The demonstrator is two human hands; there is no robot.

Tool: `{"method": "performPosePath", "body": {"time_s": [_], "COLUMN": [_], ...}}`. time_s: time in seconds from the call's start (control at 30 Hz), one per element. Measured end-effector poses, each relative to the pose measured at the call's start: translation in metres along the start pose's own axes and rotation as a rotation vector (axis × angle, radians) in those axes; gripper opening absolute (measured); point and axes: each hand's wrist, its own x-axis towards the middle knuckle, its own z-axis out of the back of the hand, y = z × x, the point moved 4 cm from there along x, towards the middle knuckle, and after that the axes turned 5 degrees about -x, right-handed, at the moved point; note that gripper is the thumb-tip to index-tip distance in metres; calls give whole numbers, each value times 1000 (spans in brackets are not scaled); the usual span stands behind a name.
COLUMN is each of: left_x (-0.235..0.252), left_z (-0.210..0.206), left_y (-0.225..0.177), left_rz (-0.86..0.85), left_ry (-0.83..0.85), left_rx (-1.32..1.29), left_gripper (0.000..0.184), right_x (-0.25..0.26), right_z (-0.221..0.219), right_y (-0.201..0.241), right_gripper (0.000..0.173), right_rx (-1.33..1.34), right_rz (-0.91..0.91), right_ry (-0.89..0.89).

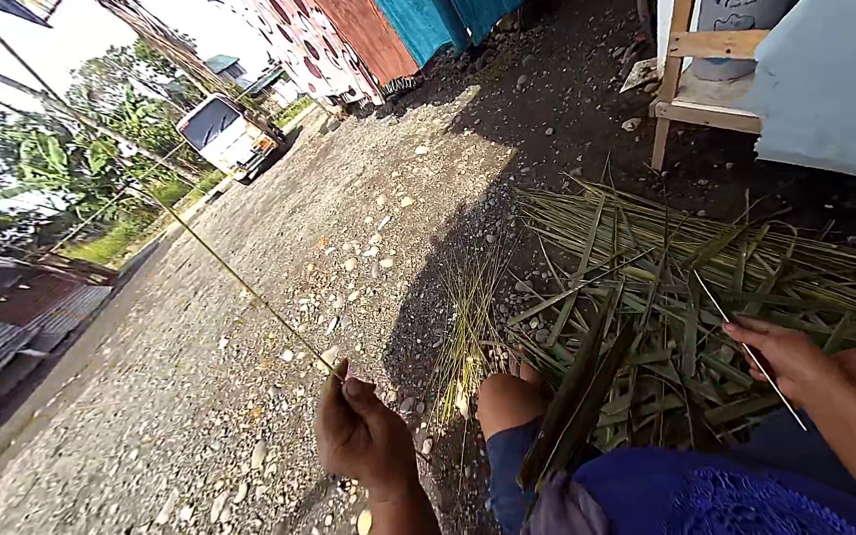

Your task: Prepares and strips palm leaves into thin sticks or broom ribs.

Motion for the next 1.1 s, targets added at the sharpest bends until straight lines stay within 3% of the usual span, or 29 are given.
{"method": "performPosePath", "body": {"time_s": [0.07,0.13,0.2,0.27,0.37,0.43,0.5,0.63,0.87,1.1], "left_x": [13,27,27,14,-22,-64,-110,-176,-208,-205], "left_z": [-6,-26,-42,-53,-91,-116,-134,-145,-147,-149], "left_y": [38,93,149,169,139,109,74,22,10,0], "left_rz": [81,310,573,667,501,430,410,299,224,282], "left_ry": [88,336,619,751,954,1186,1423,1840,1957,1903], "left_rx": [311,501,624,675,501,357,277,408,562,645], "left_gripper": [34,39,69,84,57,45,40,40,46,45], "right_x": [-1,0,0,-1,0,2,6,14,19,27], "right_z": [-4,-6,-7,-5,-4,-6,-7,-12,-12,-15], "right_y": [-1,-2,-5,-6,-7,-8,-8,-6,-4,-7], "right_gripper": [33,33,32,32,33,34,32,35,42,48], "right_rx": [-76,-141,-187,-209,-245,-284,-320,-364,-423,-478], "right_rz": [13,17,27,36,61,64,74,82,137,147], "right_ry": [17,26,15,5,6,23,33,33,47,75]}}
